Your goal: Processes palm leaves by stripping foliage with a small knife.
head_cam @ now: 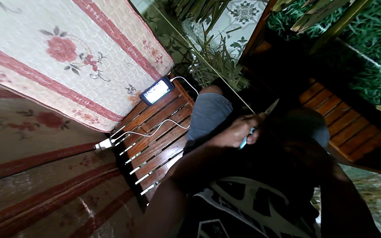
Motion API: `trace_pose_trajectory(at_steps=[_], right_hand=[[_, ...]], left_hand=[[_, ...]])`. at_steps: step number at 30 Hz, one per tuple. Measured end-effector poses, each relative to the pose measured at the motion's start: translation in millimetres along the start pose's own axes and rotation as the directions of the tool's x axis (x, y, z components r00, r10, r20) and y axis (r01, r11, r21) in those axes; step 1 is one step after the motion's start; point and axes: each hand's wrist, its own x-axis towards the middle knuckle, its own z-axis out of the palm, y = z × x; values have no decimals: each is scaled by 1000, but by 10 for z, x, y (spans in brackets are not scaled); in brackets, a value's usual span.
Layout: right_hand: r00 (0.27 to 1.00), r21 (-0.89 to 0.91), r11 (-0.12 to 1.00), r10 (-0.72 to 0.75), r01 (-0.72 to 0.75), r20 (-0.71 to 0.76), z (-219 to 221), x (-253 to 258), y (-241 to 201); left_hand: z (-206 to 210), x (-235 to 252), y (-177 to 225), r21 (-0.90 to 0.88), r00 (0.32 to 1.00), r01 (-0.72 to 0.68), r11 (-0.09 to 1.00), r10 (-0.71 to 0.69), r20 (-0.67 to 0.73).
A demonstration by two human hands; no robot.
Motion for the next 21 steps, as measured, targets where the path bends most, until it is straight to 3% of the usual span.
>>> trace_pose_trajectory(at_steps=[21], right_hand=[[1000,7,1000,7,-7,0,0,-10,13]], left_hand=[[49,4,-23,39,1000,19,999,-19,3]])
